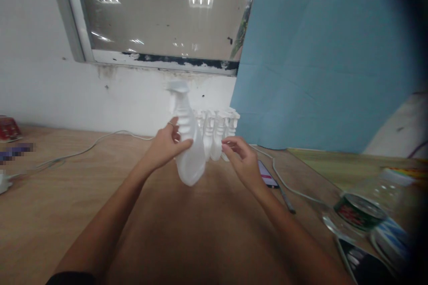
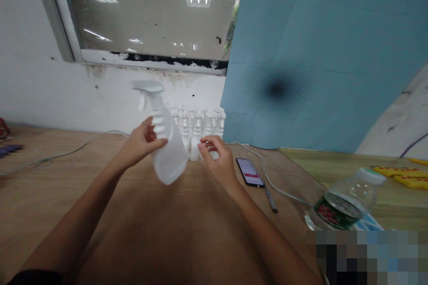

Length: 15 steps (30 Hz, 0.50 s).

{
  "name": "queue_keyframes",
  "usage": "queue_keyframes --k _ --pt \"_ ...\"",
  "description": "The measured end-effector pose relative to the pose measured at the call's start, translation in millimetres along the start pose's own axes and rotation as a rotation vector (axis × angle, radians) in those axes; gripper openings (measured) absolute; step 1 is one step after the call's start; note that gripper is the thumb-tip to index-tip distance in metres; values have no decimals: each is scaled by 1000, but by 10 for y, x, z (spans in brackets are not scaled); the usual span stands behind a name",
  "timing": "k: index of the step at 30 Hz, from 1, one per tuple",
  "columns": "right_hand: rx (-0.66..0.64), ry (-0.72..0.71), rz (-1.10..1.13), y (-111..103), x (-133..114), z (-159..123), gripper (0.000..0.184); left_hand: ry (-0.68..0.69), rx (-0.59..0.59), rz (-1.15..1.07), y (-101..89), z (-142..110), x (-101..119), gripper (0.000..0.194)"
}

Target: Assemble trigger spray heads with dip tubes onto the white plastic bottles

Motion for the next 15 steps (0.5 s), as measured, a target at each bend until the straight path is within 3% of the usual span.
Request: queue_keyframes --k 3,6,11,15 --pt "5 114 141 -61 -87 19 24 78 -333 233 501 -358 128 41" --pt "71 211 217 -134 -35 31 27 192 -508 358 761 -612 212 40" --pt "80 325 257 -98 24 24 33 241 -520 473 809 -686 226 45" --pt "108 383 312 -73 10 -17 33 199 -521 410 809 -700 250 46"
Point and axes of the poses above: each hand's wrist, its own z-axis towards the middle knuckle, its own y-axis out of the palm, x = y × z, the point moved 8 cm from there along z, towards the middle knuckle, and after that the axes turned 13 degrees about x, right-handed, at the moved point
